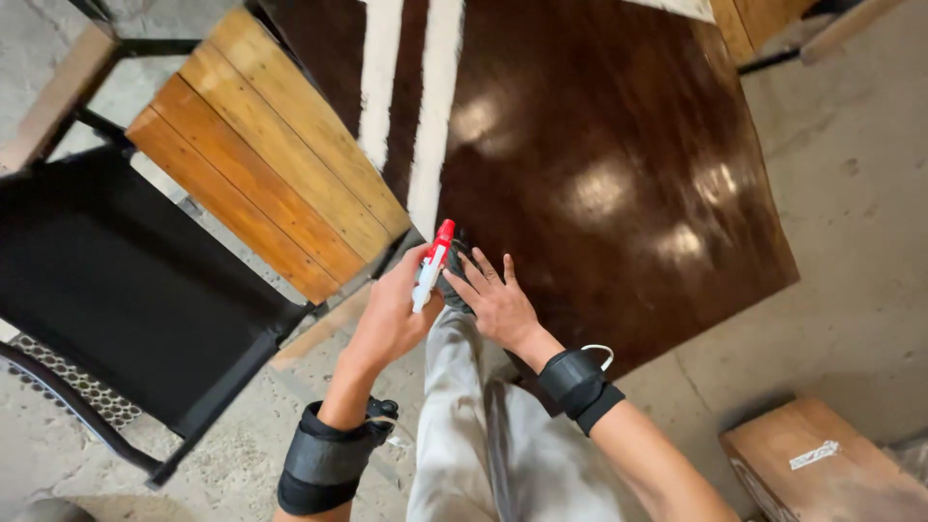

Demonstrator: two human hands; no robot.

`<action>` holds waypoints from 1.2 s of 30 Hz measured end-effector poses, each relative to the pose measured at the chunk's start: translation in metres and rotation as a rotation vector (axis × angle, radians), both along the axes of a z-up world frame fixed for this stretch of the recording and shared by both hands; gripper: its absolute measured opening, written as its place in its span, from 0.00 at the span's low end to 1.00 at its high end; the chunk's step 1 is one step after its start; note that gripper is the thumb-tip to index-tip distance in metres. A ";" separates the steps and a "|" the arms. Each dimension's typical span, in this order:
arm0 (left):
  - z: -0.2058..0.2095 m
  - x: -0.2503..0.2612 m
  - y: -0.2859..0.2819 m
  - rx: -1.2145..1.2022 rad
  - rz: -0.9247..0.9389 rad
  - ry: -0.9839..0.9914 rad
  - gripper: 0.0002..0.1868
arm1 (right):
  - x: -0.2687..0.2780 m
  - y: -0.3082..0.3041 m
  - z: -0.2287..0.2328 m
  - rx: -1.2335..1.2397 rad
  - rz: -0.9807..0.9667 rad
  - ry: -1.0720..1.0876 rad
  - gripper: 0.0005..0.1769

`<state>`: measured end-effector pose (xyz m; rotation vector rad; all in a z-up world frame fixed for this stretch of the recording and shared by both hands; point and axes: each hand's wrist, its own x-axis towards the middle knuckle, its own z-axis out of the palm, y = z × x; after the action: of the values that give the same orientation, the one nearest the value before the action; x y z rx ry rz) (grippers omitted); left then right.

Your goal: The person sprays a cleaning solution from a white bottle and wipes several wooden furniture pieces with a dark cloth. They clean a small square table with white geometric patterns, two small round stools, and a larger rectangular table with white painted lines. The person moves between items, spraying and wiping each surface.

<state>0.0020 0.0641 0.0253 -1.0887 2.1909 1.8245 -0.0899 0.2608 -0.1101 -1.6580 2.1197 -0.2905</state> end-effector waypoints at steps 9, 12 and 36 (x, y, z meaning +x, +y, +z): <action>-0.012 0.045 0.146 -0.067 -0.037 0.106 0.30 | 0.043 0.152 0.001 -0.054 -0.032 0.017 0.42; -0.015 0.060 0.193 -0.028 -0.031 0.084 0.29 | 0.054 0.197 0.008 -0.003 -0.044 0.011 0.43; -0.008 -0.064 0.308 0.049 -0.498 0.072 0.29 | -0.134 0.368 -0.005 -0.001 -0.579 0.068 0.45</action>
<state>-0.0625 0.3725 0.0178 -0.4136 2.1818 1.6937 -0.2234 0.6287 -0.1146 -1.0295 2.6143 -0.4079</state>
